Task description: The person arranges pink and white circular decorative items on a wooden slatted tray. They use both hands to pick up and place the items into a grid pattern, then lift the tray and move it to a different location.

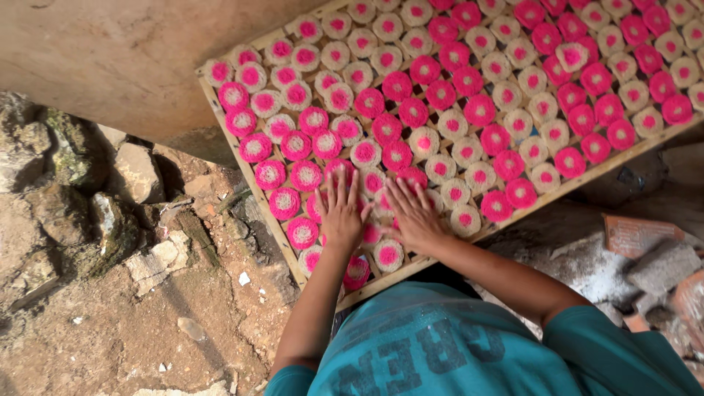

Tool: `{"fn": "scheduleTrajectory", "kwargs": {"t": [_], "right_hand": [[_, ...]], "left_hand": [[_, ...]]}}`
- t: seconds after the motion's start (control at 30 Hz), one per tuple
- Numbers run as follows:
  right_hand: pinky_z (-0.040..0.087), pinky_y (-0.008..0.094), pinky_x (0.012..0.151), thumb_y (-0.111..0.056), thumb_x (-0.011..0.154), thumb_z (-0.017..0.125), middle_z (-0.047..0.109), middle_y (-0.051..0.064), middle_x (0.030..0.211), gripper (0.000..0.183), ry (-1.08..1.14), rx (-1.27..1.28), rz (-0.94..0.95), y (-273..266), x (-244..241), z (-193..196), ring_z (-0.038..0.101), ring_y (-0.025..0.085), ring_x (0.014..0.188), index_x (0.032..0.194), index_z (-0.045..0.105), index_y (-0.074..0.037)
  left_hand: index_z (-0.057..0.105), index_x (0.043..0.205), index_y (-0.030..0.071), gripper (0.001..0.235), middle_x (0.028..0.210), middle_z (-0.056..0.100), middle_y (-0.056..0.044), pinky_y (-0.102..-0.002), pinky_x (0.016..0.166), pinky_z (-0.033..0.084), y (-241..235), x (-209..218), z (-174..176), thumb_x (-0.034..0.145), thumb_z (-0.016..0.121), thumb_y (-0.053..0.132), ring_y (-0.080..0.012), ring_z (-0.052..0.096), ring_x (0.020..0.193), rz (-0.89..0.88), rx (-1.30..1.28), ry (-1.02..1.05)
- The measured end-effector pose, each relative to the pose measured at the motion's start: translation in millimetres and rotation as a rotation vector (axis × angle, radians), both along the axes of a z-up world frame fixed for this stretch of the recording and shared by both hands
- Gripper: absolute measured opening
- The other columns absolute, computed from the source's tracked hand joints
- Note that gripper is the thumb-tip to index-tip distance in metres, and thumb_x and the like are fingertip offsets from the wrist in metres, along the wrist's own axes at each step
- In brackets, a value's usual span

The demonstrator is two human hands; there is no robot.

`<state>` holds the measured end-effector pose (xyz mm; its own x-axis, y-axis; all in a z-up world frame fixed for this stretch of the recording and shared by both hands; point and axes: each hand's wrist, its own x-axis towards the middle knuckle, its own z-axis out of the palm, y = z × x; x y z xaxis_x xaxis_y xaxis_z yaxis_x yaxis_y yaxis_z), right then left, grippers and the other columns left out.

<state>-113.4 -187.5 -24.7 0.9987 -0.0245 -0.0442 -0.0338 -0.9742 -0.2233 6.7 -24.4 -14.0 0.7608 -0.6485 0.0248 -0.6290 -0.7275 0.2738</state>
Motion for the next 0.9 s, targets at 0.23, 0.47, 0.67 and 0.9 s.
{"fn": "scheduleTrajectory", "kwargs": {"t": [0.23, 0.47, 0.67, 0.9], "right_hand": [[-0.007, 0.062, 0.121, -0.08, 0.092, 0.026, -0.005, 0.009, 0.173, 0.1, 0.026, 0.184, 0.119, -42, 19, 3, -0.009, 0.031, 0.158, 0.164, 0.0, -0.016], [-0.003, 0.061, 0.123, -0.075, 0.097, 0.026, -0.003, 0.009, 0.173, 0.088, -0.062, 0.072, 0.045, -177, 203, 1, -0.004, 0.03, 0.159, 0.165, 0.003, -0.023], [-0.004, 0.062, 0.12, -0.071, 0.097, 0.036, 0.0, 0.011, 0.171, 0.087, 0.062, -0.047, 0.113, -206, 246, -38, -0.002, 0.031, 0.156, 0.164, 0.008, -0.024], [0.036, 0.049, 0.119, -0.037, 0.094, 0.068, 0.044, 0.013, 0.152, 0.067, -0.22, 0.37, -0.01, -240, 318, -39, 0.044, 0.03, 0.14, 0.152, 0.045, -0.01]], "left_hand": [[0.021, 0.164, 0.022, 0.087, 0.17, 0.015, -0.006, -0.062, 0.122, 0.007, -13, 10, -3, 0.095, 0.042, 0.071, -0.0325, 0.011, 0.158, 0.106, -0.06, 0.021], [0.018, 0.165, 0.02, 0.082, 0.172, 0.011, -0.007, -0.062, 0.122, 0.008, -138, 129, -7, 0.1, 0.041, 0.065, -0.0307, 0.009, 0.159, 0.284, -0.061, -0.1], [0.016, 0.164, 0.028, 0.084, 0.171, 0.011, 0.002, -0.058, 0.123, 0.006, -146, 152, -22, 0.095, 0.039, 0.068, -0.0273, 0.007, 0.157, 0.372, 0.076, 0.098], [0.024, 0.162, 0.026, 0.069, 0.17, 0.019, -0.001, -0.059, 0.122, 0.008, -149, 179, -20, 0.102, 0.04, 0.057, -0.0271, 0.012, 0.157, 0.372, 0.064, -0.07]]}}
